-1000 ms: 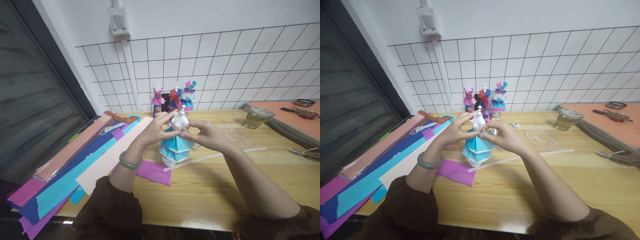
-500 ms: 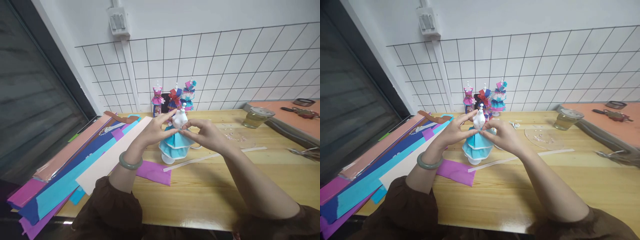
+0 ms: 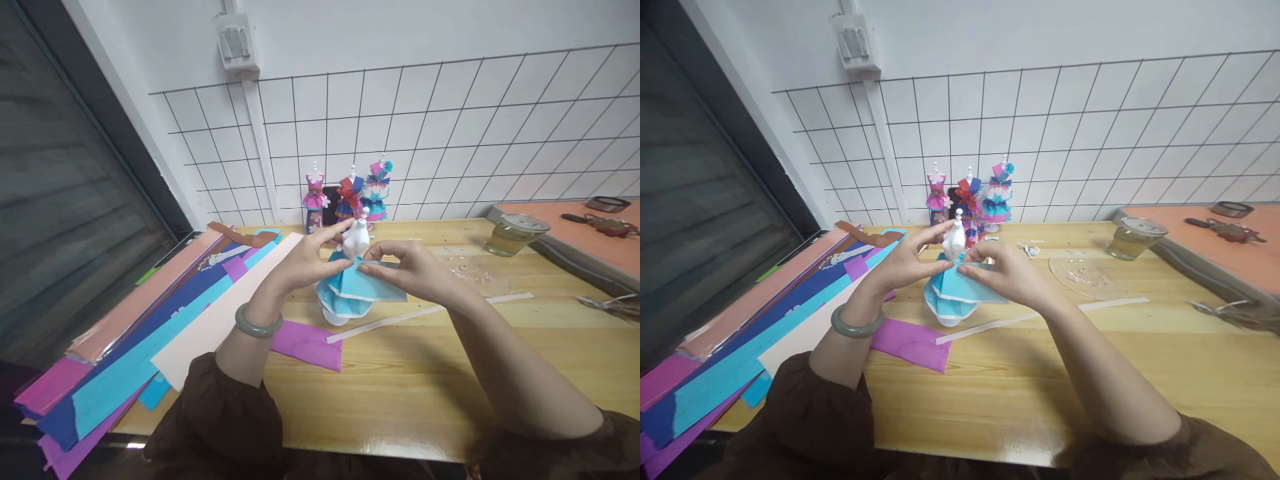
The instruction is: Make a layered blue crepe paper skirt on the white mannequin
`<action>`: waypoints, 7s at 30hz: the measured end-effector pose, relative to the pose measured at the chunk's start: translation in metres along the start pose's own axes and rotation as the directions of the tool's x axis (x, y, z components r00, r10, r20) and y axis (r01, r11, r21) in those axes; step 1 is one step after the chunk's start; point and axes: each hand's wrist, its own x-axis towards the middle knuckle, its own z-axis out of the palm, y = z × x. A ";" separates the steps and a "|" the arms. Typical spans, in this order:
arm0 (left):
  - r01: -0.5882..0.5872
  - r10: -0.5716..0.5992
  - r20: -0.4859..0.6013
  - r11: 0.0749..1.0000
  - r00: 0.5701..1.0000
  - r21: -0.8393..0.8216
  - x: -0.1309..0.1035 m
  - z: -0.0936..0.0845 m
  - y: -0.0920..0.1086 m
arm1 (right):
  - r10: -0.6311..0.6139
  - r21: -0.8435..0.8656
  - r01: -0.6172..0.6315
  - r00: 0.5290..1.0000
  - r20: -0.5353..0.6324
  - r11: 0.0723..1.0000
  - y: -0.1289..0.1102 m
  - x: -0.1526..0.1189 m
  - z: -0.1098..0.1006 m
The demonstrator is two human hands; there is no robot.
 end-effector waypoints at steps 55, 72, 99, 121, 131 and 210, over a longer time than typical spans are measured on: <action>-0.047 0.042 0.095 0.997 0.995 0.058 -0.001 -0.002 0.001 | 0.170 0.110 -0.155 0.974 -0.147 0.982 -0.006 0.001 0.014; -0.098 0.098 0.037 0.995 0.995 0.018 0.002 0.000 -0.009 | 0.218 0.166 -0.208 0.975 -0.040 0.964 0.001 0.003 0.010; -0.030 0.052 0.132 0.986 0.990 -0.162 0.003 -0.003 -0.019 | 0.147 0.276 -0.130 0.988 -0.041 0.952 0.004 0.005 0.015; 0.008 -0.003 0.046 0.994 0.999 -0.109 0.003 0.003 -0.010 | 0.150 0.122 -0.142 0.987 -0.058 0.982 -0.009 -0.002 0.009; 0.034 -0.028 0.045 0.989 0.999 -0.143 0.003 0.004 -0.005 | 0.115 0.159 -0.107 0.992 -0.043 0.981 -0.003 0.000 0.012; 0.078 -0.118 -0.093 0.930 0.989 -0.359 0.009 0.001 -0.013 | -0.339 -0.086 0.328 0.902 -0.267 0.941 0.008 0.004 0.014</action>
